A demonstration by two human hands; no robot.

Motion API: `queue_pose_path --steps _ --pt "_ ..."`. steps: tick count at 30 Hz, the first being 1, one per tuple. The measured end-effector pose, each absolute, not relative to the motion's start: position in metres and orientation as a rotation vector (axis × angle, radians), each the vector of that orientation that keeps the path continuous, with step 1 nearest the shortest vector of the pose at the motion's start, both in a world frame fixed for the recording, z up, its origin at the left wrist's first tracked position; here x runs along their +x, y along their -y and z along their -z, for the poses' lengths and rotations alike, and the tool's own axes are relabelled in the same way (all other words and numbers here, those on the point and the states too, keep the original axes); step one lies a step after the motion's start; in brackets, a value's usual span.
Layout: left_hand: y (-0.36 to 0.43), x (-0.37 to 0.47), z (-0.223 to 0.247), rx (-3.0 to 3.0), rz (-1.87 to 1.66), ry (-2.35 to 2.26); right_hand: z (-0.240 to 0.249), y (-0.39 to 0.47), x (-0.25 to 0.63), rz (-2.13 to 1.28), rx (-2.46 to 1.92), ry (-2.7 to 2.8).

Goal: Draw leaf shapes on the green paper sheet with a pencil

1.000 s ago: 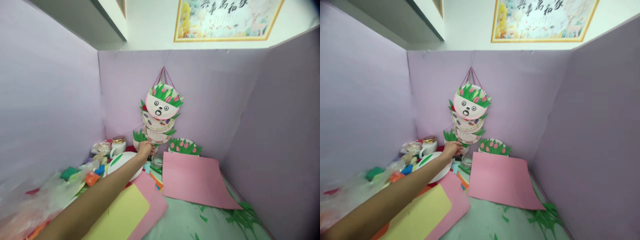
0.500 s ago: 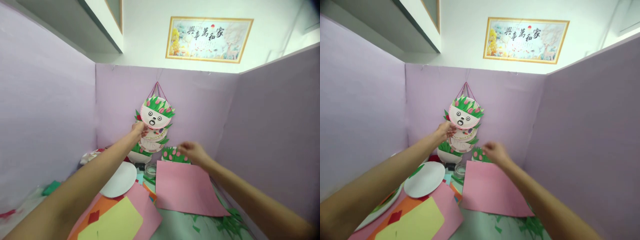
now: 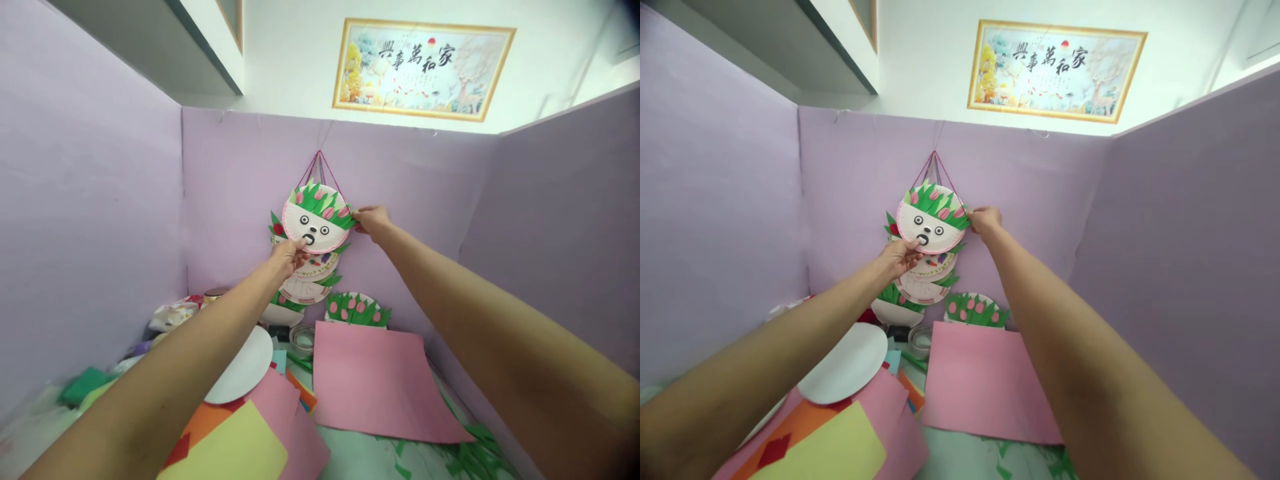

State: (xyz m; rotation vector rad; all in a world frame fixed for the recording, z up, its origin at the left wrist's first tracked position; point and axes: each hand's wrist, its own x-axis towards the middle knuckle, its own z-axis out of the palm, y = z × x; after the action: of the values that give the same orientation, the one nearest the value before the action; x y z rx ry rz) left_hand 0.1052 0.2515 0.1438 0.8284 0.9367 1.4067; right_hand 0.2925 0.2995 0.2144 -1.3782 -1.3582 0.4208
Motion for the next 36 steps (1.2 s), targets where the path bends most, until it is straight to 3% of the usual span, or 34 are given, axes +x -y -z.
queue_pose_path --steps 25,36 --pt "-0.259 0.114 -0.143 0.694 -1.453 -0.799 -0.209 -0.279 0.297 0.238 -1.179 1.596" --pt "-0.26 0.107 -0.141 0.689 -1.446 -0.787 -0.202 -0.288 0.299 0.185 -1.08 1.592"
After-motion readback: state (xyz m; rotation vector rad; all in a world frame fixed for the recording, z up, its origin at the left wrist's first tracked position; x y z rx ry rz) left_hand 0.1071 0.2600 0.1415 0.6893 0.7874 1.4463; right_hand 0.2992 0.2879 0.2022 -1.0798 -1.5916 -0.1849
